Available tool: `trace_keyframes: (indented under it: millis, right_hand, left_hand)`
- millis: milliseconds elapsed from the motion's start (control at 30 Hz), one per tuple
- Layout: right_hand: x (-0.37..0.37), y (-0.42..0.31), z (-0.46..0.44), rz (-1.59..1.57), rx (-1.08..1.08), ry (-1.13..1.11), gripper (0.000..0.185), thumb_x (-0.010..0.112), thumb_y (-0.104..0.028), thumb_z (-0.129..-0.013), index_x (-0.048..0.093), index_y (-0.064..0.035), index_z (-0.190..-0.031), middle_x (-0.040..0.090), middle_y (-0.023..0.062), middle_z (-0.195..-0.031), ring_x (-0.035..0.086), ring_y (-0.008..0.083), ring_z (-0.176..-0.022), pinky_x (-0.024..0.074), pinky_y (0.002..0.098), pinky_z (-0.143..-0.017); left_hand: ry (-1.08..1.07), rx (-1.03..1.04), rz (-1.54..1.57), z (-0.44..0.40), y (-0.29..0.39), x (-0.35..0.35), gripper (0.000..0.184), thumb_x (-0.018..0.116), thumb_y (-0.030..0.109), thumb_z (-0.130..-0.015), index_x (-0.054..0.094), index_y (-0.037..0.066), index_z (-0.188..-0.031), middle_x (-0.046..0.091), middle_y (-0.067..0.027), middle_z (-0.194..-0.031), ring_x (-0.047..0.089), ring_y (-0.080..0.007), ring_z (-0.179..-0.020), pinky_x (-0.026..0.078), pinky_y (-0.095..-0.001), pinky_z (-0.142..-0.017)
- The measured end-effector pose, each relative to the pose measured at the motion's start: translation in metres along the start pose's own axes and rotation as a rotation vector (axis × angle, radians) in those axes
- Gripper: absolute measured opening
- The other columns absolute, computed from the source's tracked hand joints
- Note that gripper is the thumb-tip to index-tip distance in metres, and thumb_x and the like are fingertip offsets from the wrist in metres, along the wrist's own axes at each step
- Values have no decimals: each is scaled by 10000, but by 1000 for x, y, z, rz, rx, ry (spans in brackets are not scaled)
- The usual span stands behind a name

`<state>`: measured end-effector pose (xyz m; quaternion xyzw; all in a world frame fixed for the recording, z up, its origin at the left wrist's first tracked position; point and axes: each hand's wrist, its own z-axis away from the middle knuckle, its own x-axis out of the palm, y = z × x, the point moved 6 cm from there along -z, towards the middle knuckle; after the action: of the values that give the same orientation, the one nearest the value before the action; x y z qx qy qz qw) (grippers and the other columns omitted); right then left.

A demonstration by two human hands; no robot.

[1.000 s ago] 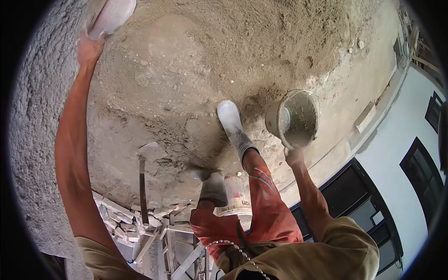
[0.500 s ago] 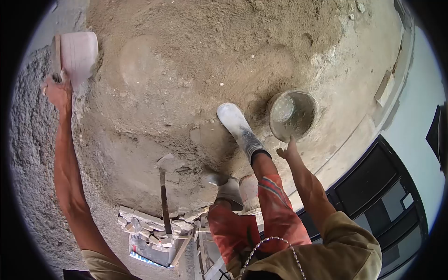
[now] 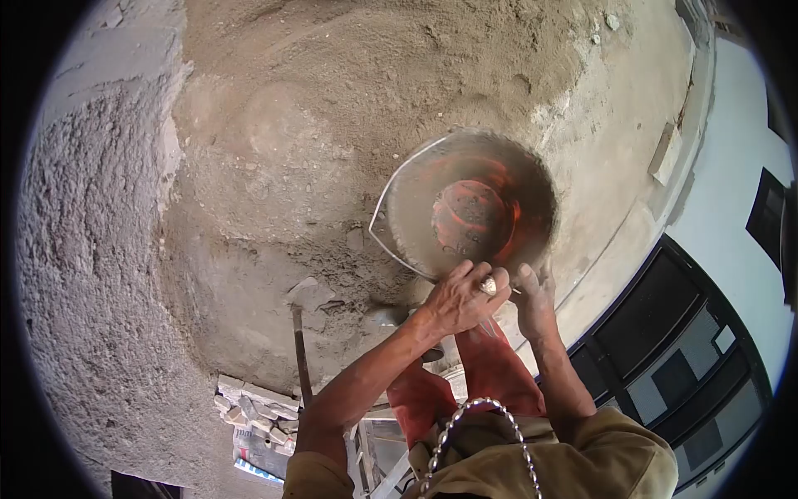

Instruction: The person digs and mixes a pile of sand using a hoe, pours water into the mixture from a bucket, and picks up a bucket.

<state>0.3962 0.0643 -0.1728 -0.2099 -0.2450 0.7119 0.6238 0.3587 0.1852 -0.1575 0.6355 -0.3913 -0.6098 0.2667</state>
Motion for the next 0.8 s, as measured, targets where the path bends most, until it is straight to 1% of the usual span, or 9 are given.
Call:
trace_keyframes:
  millis: [133, 300, 367, 400, 500, 567, 633, 700, 800]
  right_hand:
    - [-128, 57, -11, 85, 207, 290, 335, 552, -43, -784, 447, -55, -1102, 574, 108, -957, 611, 227, -797, 536, 334, -639]
    - [-204, 137, -57, -84, 214, 334, 220, 572, -93, -814, 518, -47, -1023, 564, 80, -925, 585, 196, -735, 519, 292, -669]
    - [-264, 196, -104, -176, 212, 295, 224, 556, -234, -859, 578, -33, -956, 601, 99, -906, 593, 218, -772, 499, 319, -693]
    - [-271, 197, -116, 451, 27, 141, 279, 542, -281, -866, 600, -18, -938, 619, 117, -891, 598, 227, -797, 489, 340, -710]
    - [-216, 179, -103, 1565, 87, -150, 391, 518, -312, -887, 569, 5, -1111, 621, 156, -1009, 580, 242, -973, 440, 347, -830]
    - [-222, 201, -87, 25, 287, 192, 443, 496, -251, -907, 410, -41, -1287, 500, 142, -1233, 511, 258, -1091, 437, 354, -848]
    - [-193, 176, -33, 256, 315, 13, 532, 499, -196, -907, 264, -88, -1372, 379, 119, -1343, 449, 259, -1158, 442, 346, -849]
    - [-192, 169, 21, 413, 297, -38, 535, 518, -202, -900, 285, -89, -1368, 396, 122, -1333, 463, 248, -1147, 439, 334, -847]
    - [-247, 169, 105, 549, 221, 43, 302, 555, -264, -883, 525, -40, -1083, 580, 78, -1012, 579, 179, -851, 464, 257, -655]
  left_hand:
    - [62, -47, 162, 19, 19, 62, 243, 647, 129, -675, 610, 81, -911, 546, -60, -971, 526, -251, -924, 411, -370, -739]
    - [309, -999, 74, 223, -27, 12, 366, 681, 223, -721, 572, 88, -1043, 541, -115, -1059, 486, -323, -1025, 375, -428, -870]
    - [27, -1574, -246, 398, -33, 20, 575, 679, 333, -715, 475, 100, -1199, 437, -145, -1267, 354, -334, -1207, 294, -452, -980]
    - [-41, -1700, -353, 473, -21, 10, 674, 688, 377, -697, 425, 104, -1255, 377, -170, -1321, 296, -359, -1253, 254, -481, -1013]
    - [-158, -1989, -395, 644, 22, -6, 813, 698, 452, -666, 361, 107, -1319, 306, -218, -1368, 214, -388, -1296, 209, -560, -1007]
    - [-182, -2213, -242, 715, 52, -3, 892, 687, 516, -658, 320, 85, -1347, 319, -266, -1352, 272, -405, -1273, 257, -536, -1000]
    - [219, -2245, 132, 836, 65, 66, 961, 649, 606, -660, 290, 49, -1356, 442, -244, -1266, 445, -429, -1141, 355, -512, -940]
    - [839, -2336, 1179, 802, 79, 97, 824, 630, 591, -688, 398, 88, -1297, 396, -234, -1319, 430, -428, -1161, 343, -514, -953]
    - [1022, -1718, 1677, 788, 51, 142, 709, 572, 617, -719, 468, 145, -1237, 364, -212, -1349, 422, -421, -1171, 348, -516, -948]
